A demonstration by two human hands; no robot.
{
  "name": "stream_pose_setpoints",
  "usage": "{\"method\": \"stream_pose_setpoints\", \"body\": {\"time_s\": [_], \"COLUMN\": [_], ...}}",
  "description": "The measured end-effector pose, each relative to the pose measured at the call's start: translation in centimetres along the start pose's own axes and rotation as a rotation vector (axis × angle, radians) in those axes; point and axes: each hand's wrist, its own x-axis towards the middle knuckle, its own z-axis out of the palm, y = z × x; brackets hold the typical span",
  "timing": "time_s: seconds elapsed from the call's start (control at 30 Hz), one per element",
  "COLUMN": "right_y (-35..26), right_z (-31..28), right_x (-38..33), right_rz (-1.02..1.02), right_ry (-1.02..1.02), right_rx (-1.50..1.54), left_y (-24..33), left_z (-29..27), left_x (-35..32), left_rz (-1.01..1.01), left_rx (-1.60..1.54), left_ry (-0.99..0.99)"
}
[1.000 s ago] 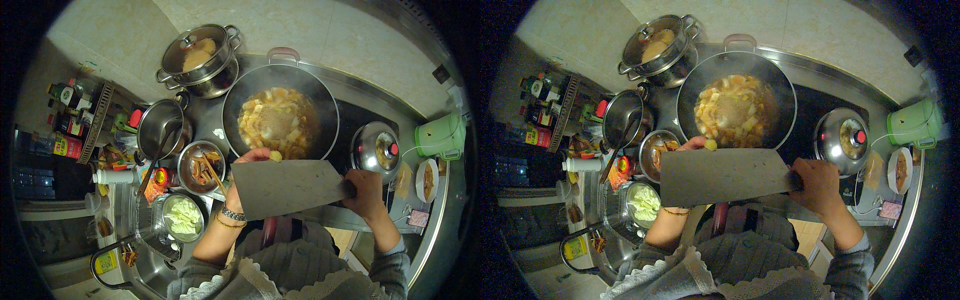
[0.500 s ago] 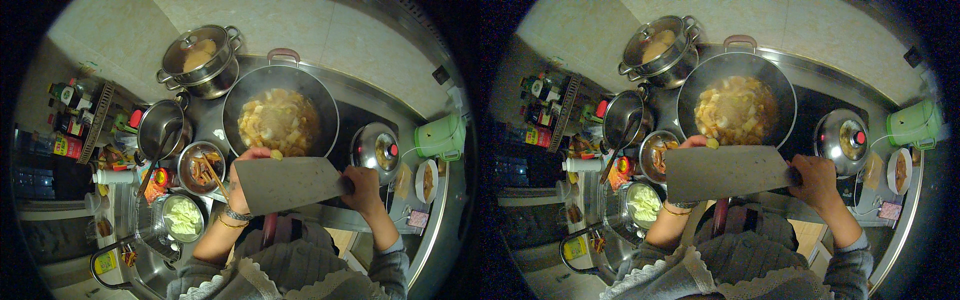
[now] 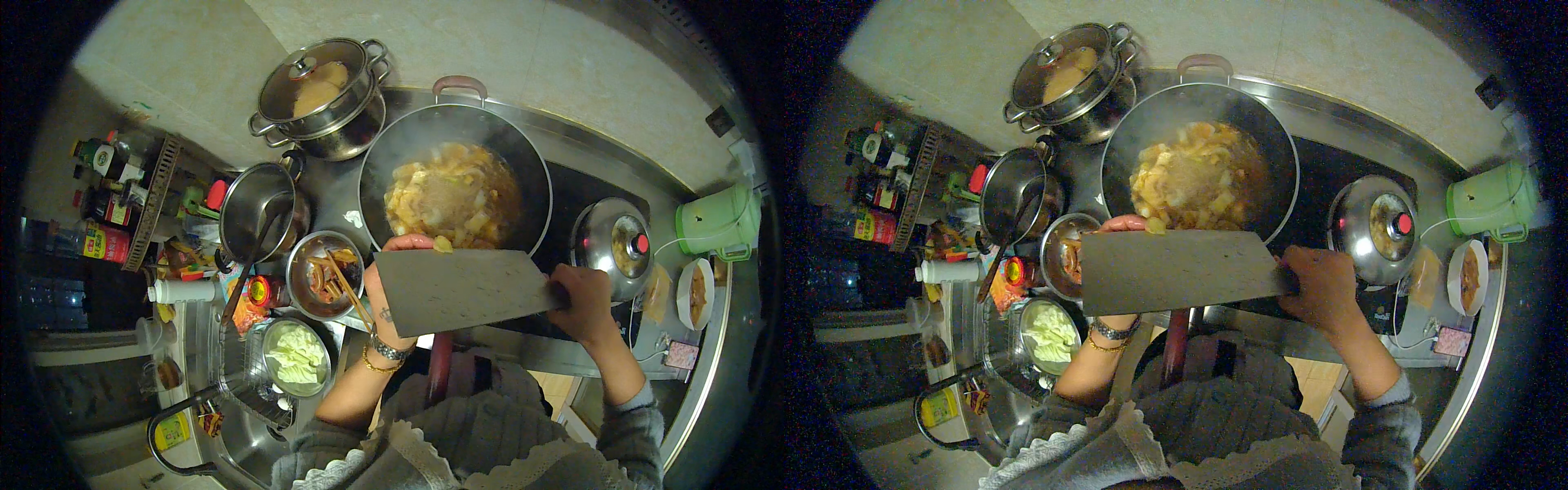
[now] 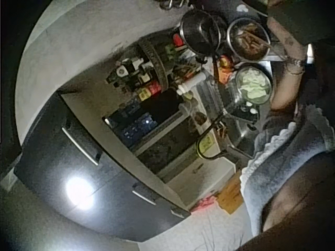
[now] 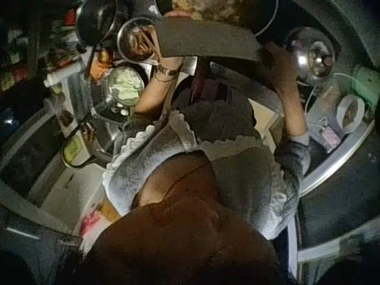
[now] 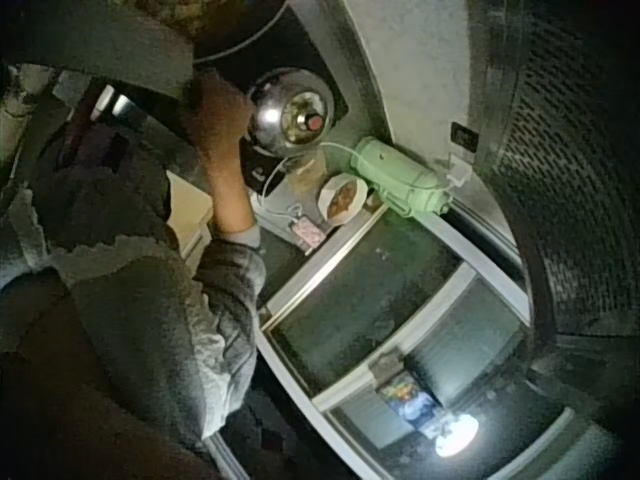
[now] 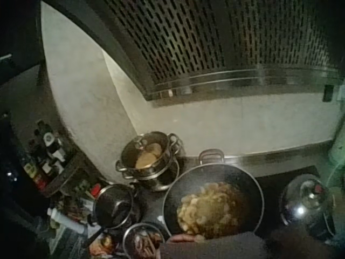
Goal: The person peels and washes ginger, then chops it and adds it to a simmering pot. They stir the pot with chopsticks and transfer some cooked contents into a separate bowl.
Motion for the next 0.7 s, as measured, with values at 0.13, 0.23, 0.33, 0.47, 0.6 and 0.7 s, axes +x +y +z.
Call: {"method": "stream_pose_setpoints", "body": {"time_s": [0.13,0.23,0.33,0.47,0.6,0.7], "right_y": [-0.2,-0.3,-0.3,-0.1,0.3,0.7], "right_z": [0.3,0.4,0.5,0.4,0.2,0.0], "right_x": [0.2,0.3,0.3,0.1,-0.4,-1.1], "right_rz": [-0.02,-0.035,-0.019,-0.012,0.031,0.109], "right_ry": [0.028,0.054,0.05,0.054,0.068,0.031], "right_rx": [0.004,-0.021,-0.013,-0.01,0.002,-0.005], "left_y": [-0.4,-0.7,-0.8,-0.3,-0.3,-0.3], "left_z": [-0.9,-1.0,-0.6,0.2,1.3,1.7], "left_x": [0.3,0.5,0.4,0.2,-0.1,0.1], "left_rz": [-0.383,-0.418,-0.332,-0.295,-0.305,-0.263], "left_rx": [-0.299,-0.412,-0.475,-0.498,-0.526,-0.496], "left_ry": [-0.117,-0.122,-0.084,-0.079,-0.036,-0.116]}}
